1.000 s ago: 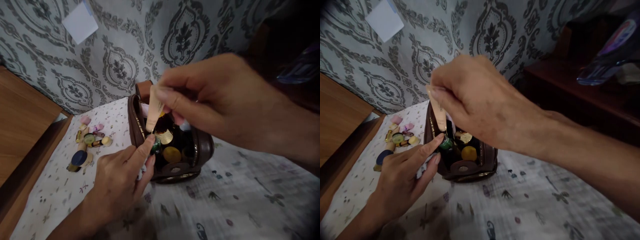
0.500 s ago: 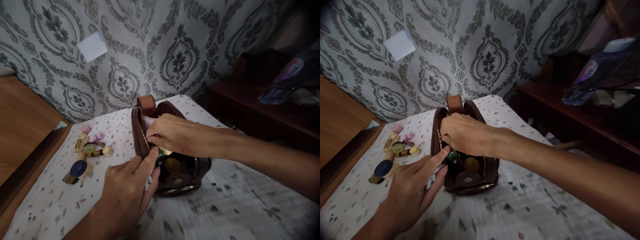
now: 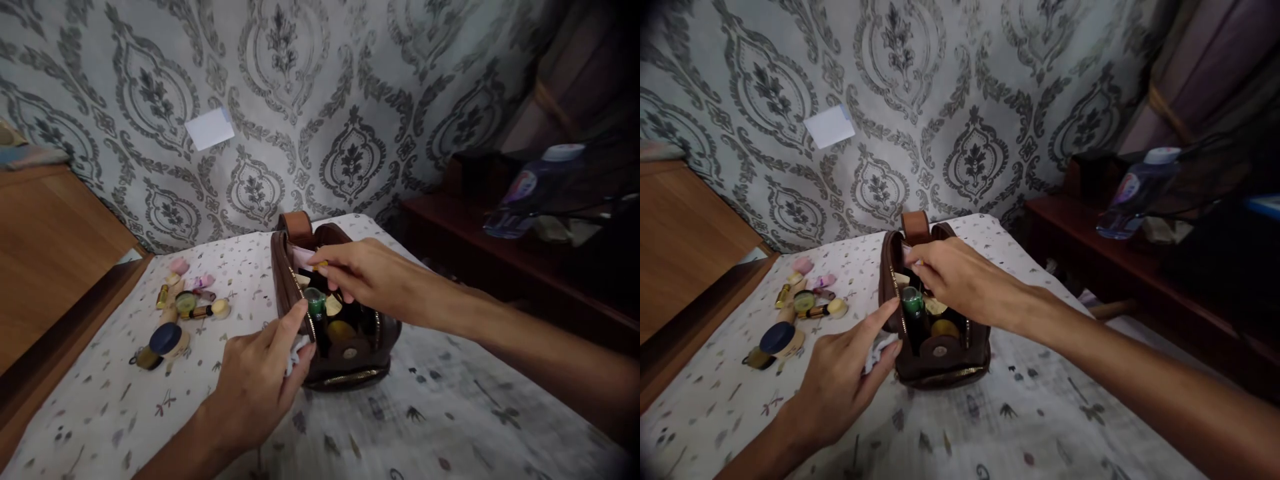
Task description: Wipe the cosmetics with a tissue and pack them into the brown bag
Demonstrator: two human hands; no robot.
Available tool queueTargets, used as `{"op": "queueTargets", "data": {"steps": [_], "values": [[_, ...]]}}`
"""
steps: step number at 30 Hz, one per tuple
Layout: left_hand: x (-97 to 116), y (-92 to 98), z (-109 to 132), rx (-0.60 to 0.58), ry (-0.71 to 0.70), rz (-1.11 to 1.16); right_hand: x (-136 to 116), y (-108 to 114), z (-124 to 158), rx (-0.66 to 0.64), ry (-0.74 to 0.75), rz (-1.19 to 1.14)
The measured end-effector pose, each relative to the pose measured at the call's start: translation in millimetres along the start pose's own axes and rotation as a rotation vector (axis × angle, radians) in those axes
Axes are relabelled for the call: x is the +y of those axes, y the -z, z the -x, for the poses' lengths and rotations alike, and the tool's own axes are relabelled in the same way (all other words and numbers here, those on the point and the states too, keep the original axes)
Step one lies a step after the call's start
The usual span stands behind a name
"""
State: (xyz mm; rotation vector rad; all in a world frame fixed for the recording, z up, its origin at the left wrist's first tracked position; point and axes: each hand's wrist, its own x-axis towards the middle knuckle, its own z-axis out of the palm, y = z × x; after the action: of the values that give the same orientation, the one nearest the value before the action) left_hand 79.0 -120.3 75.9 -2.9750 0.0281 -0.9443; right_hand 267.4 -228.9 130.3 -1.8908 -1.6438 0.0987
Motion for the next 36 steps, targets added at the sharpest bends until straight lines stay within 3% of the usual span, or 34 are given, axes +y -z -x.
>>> {"op": "queueTargets", "data": {"steps": [4, 7, 10, 14, 17, 21, 26, 30, 36], "values": [[-6.4, -2.1, 27.3, 0.012, -0.003, -0.015, -12.8, 3.1, 23.6, 0.137, -0.064, -0.010], [-16.4, -5.8, 55.3, 0.004, 0.044, -0.062, -27.7, -3.1, 47.7, 0.159, -0.028, -0.066], [-31.0, -8.4, 85.0, -0.096, 0.110, -0.120, -43.7, -23.7, 68.4, 0.081, 0.060, -0.143], [-55.3, -7.1, 119.1, -0.296, 0.245, -0.191, -61.6, -75.3, 78.2, -0.094, 0.112, -0.232], [-72.6, -3.5, 137.8, -0.371, 0.330, -0.213, -69.0, -122.2, 74.8, -0.207, 0.083, -0.247], [-88.6, -0.6, 156.4, -0.348, 0.357, -0.142, -71.9, -171.6, 62.7, -0.232, -0.021, -0.239], [-95.5, -3.1, 166.2, -0.288, 0.377, -0.037, -85.1, -200.6, 27.4, -0.231, -0.108, -0.272], [-98.7, -6.3, 167.5, -0.281, 0.425, -0.010, -97.8, -225.5, -1.8, -0.250, -0.175, -0.522], [-104.3, -9.5, 170.8, -0.267, 0.494, -0.006, -95.8, -260.7, -0.9, -0.144, -0.161, -0.674]]}}
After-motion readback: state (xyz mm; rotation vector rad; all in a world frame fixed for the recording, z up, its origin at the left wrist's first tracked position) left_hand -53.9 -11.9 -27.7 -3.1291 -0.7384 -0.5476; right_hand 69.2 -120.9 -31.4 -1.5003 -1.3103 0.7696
